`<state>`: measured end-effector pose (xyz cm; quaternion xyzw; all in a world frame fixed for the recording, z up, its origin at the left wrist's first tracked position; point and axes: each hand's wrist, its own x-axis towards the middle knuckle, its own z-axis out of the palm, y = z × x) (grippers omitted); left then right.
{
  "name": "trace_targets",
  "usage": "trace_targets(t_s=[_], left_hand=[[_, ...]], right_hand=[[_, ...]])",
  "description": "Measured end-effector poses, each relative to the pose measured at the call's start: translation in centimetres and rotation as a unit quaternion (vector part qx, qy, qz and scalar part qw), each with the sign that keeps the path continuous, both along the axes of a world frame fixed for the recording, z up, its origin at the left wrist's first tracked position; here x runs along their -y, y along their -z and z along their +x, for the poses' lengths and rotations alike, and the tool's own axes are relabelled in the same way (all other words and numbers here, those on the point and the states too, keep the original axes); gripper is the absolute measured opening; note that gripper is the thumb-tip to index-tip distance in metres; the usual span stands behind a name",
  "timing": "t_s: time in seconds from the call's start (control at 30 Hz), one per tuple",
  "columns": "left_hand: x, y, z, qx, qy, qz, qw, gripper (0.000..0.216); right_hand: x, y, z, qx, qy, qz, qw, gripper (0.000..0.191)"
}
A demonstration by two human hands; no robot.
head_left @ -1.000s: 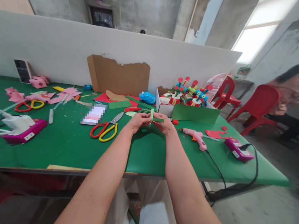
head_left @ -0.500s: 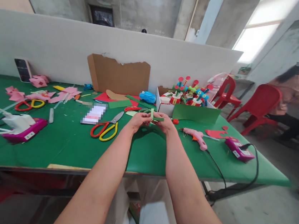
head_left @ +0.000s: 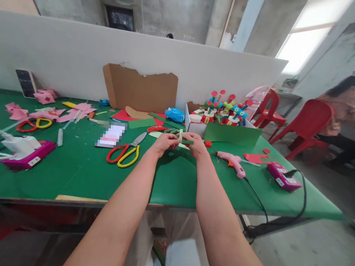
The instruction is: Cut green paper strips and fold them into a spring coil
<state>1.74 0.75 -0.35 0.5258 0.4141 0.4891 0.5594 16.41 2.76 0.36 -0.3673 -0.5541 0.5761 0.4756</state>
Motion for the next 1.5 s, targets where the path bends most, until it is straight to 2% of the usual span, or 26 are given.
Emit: trace_targets(t_s=[0.27,0.53,0.67,0.77,0.83,0.97,1.17,1.5], left_hand=[[-0.1,0.0,-0.2,-0.033,0.005,0.024,0.999,0.032],[-0.1,0.1,0.0,-0.038,-0.007,0.037,0.999,0.031],[-0.6,0.4,-0.2,-0.010,-0.072,0.067,0.995,0.029],[-1.3,0.8,-0.6,0.006,-0.136,0.060,0.989,0.027],[-1.7,1.1,-0.8,0.019,-0.167,0.051,0.984,0.027],[-2.2,1.3,-0.7,0.054,-0.203,0.043,0.977,0.033],[-1.6,1.0,0.1,0.075,-0.189,0.050,0.978,0.034],[-1.6,1.3,0.8,0.077,-0.181,0.035,0.980,0.030]], right_hand=[[-0.8,0.5,0.1,0.002,0.063,0.042,0.997,0.028],[-1.1,0.3,-0.1,-0.067,0.147,-0.010,0.987,0.025],[-1.2,-0.2,0.3,-0.087,0.142,-0.062,0.984,0.033],[-1.2,-0.7,0.6,-0.156,0.160,-0.086,0.971,0.043],[-0.9,-0.9,0.3,-0.169,0.134,-0.098,0.972,0.042],[-0.1,-0.7,-1.6,-0.095,0.059,-0.100,0.989,0.029],[0.6,0.0,-3.8,-0.133,0.093,-0.116,0.980,0.032],[0.2,0.4,-4.0,-0.142,0.121,-0.136,0.973,0.028]])
